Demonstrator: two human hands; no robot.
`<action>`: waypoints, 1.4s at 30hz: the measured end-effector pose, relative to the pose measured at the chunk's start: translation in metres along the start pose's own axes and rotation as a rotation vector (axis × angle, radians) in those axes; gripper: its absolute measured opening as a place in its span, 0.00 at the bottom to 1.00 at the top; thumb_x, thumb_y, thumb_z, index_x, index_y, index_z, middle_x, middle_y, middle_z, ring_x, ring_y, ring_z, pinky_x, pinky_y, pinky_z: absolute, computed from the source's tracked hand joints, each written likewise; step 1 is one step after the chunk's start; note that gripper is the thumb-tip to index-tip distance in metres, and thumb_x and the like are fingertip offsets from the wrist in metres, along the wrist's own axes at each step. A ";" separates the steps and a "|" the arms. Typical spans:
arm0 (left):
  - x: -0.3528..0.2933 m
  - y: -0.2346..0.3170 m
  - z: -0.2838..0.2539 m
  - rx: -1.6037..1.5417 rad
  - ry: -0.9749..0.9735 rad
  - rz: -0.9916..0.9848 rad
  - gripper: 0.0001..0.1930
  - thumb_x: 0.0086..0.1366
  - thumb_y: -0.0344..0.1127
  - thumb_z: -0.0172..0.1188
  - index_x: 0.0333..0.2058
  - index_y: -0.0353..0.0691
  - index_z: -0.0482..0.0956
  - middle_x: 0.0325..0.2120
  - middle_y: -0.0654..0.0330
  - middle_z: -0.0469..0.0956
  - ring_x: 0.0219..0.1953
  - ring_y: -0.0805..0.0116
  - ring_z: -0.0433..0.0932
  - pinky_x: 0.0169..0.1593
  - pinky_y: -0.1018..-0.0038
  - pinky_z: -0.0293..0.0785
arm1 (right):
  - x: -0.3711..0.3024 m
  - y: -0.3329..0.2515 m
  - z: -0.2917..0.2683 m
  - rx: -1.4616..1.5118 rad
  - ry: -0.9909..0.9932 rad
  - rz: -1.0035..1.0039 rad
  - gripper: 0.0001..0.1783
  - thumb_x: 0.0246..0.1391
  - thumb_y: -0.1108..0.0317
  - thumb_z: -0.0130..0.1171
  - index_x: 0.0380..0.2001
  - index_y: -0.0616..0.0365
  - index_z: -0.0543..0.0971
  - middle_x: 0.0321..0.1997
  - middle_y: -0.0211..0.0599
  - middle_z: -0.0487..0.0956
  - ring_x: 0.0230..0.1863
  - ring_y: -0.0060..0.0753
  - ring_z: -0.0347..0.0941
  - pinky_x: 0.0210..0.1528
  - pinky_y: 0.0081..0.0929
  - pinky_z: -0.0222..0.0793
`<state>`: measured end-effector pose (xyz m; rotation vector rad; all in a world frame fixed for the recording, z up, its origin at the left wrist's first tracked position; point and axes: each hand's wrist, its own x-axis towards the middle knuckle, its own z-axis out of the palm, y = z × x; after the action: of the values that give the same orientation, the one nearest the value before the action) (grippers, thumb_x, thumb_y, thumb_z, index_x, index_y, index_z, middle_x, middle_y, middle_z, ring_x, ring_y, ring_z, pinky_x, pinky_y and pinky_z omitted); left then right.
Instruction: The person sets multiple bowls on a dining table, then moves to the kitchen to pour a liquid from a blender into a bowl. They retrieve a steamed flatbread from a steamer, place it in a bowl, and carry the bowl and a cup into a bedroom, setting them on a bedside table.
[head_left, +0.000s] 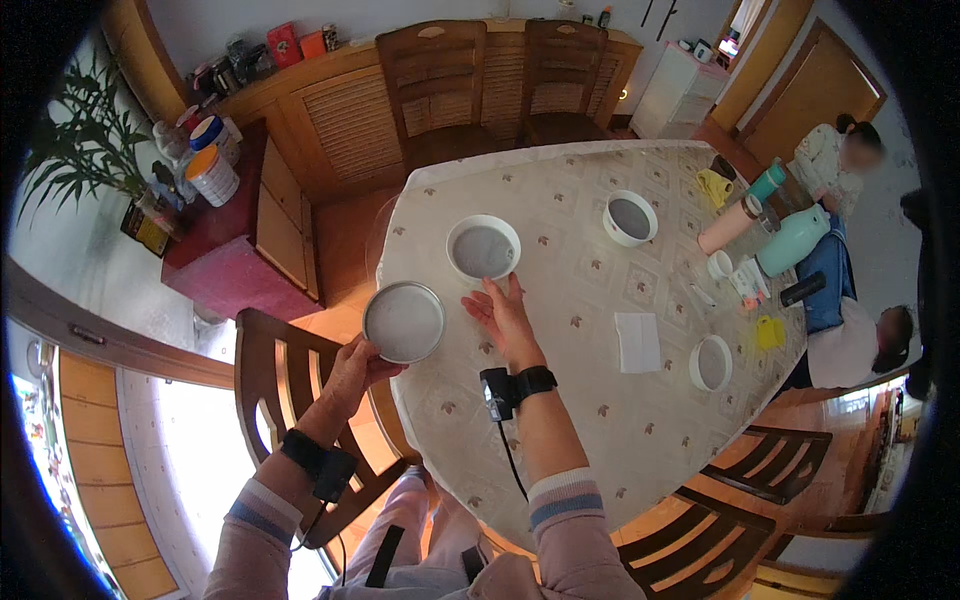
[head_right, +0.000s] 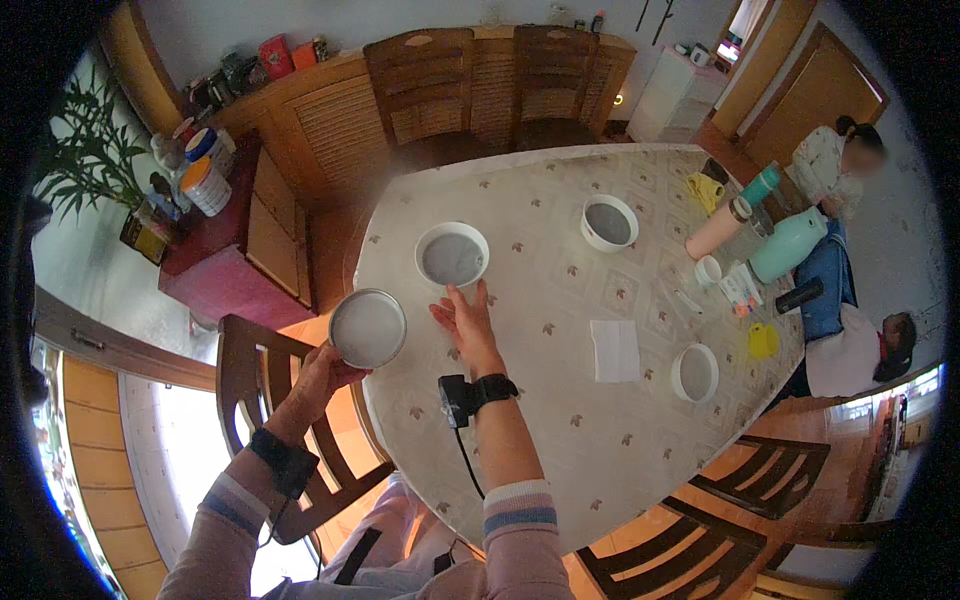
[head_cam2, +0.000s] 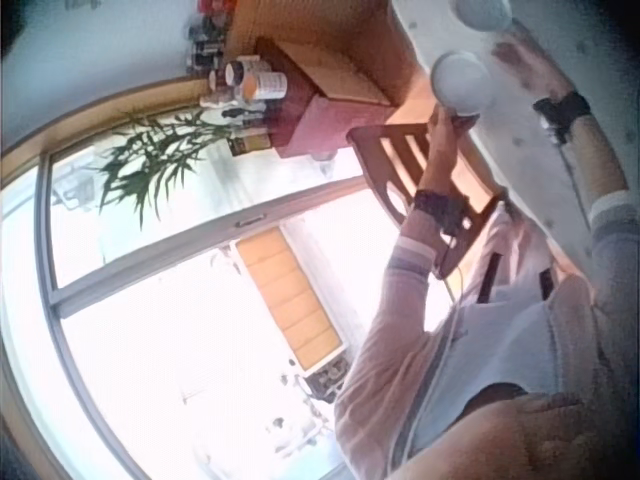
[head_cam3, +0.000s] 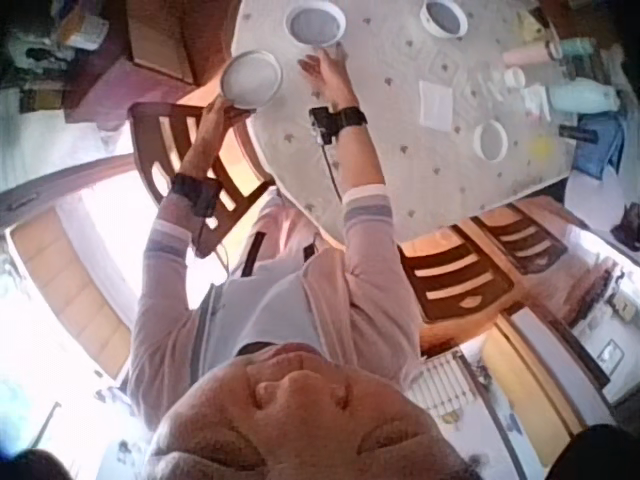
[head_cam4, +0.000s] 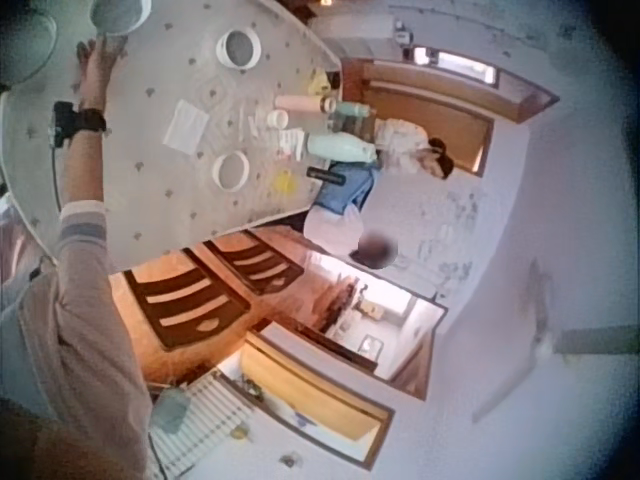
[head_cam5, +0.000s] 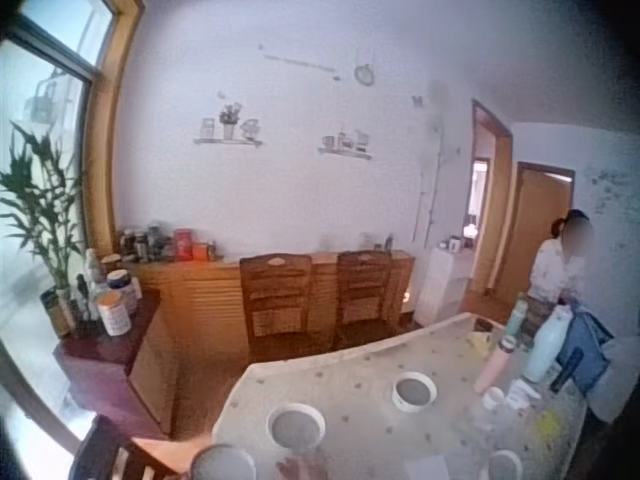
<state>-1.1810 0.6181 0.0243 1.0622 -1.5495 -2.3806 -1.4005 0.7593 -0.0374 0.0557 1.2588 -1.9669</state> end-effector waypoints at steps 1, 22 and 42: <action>0.008 0.001 -0.003 -0.004 -0.005 0.011 0.21 0.67 0.38 0.43 0.55 0.32 0.67 0.43 0.49 0.78 0.42 0.59 0.81 0.52 0.68 0.77 | 0.009 0.003 0.002 0.032 0.004 -0.031 0.45 0.57 0.61 0.58 0.67 0.47 0.41 0.49 0.50 0.70 0.45 0.41 0.76 0.50 0.34 0.75; 0.123 -0.016 -0.008 -0.069 -0.014 0.004 0.19 0.65 0.34 0.43 0.52 0.32 0.68 0.42 0.50 0.76 0.42 0.59 0.80 0.49 0.67 0.79 | 0.082 -0.025 -0.019 0.085 0.116 -0.272 0.39 0.56 0.71 0.47 0.68 0.44 0.45 0.55 0.42 0.68 0.48 0.35 0.73 0.52 0.31 0.73; 0.121 -0.045 0.027 0.004 0.108 0.121 0.09 0.66 0.37 0.48 0.40 0.39 0.65 0.30 0.56 0.75 0.33 0.65 0.79 0.36 0.69 0.79 | 0.060 -0.101 -0.162 0.038 0.636 -0.368 0.24 0.56 0.56 0.59 0.53 0.51 0.66 0.27 0.30 0.72 0.23 0.24 0.68 0.24 0.20 0.68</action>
<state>-1.2761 0.6061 -0.0667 1.0475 -1.5367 -2.2041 -1.5630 0.8719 -0.0694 0.5391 1.7257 -2.3912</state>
